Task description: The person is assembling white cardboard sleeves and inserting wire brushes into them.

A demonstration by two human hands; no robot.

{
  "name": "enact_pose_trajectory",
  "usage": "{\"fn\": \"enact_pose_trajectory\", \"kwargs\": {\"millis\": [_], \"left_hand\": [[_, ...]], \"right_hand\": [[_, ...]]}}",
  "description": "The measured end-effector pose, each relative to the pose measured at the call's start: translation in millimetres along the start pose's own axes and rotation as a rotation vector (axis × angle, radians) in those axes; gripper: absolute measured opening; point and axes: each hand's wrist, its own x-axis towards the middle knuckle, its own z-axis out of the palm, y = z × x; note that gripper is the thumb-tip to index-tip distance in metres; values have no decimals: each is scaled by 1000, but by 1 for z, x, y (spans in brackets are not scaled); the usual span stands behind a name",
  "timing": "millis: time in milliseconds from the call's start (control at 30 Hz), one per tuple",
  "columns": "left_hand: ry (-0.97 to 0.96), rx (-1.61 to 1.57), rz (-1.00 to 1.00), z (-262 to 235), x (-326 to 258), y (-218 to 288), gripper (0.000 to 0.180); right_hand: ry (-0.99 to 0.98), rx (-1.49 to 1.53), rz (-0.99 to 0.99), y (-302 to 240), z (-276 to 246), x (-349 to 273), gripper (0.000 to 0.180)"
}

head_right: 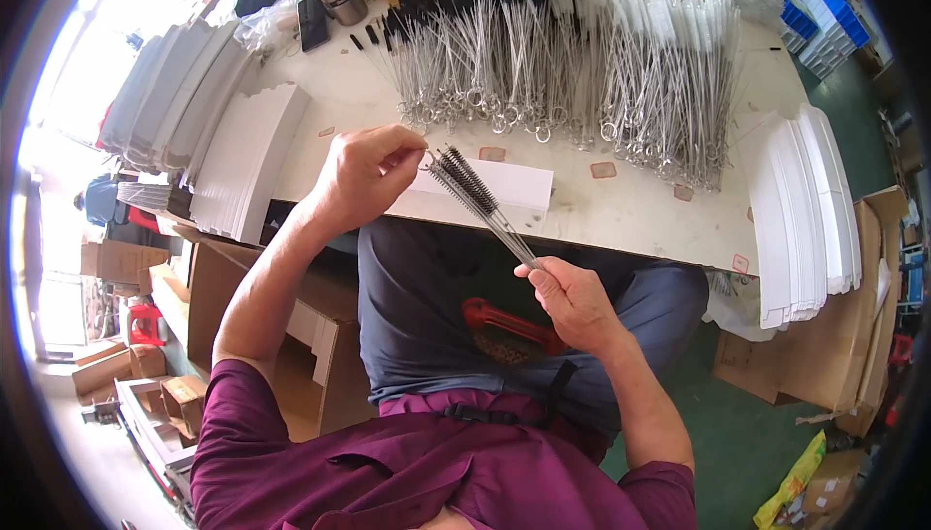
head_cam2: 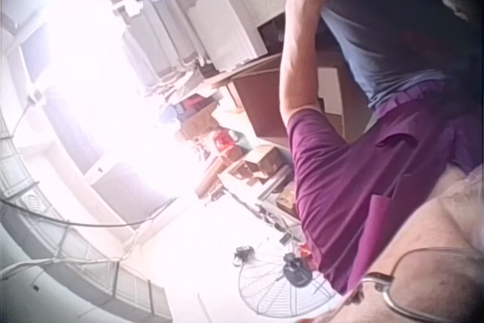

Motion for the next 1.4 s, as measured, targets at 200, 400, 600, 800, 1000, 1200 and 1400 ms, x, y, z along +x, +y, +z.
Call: {"fn": "enact_pose_trajectory", "kwargs": {"millis": [200,400,600,800,1000,1200,1400], "left_hand": [[4,286,365,17,-20,28,18],[53,-158,-84,45,-56,44,27],[-232,-1304,-600,95,-61,38,44],[-82,-1328,-568,121,-62,45,30],[-116,-1191,-534,122,-59,51,31],[81,372,118,59,-43,-6,75],[-136,612,99,47,-41,-52,86]], "right_hand": [[69,-34,-74,0,2,-3,29],[-20,229,33,1,-3,-12,29],[-157,346,94,-4,1,-15,30],[-65,161,2,-14,4,-13,22],[228,-309,-314,-13,9,-11,26],[334,-213,-197,-15,-23,-23,25],[339,-182,-198,-4,-30,-21,28]]}}
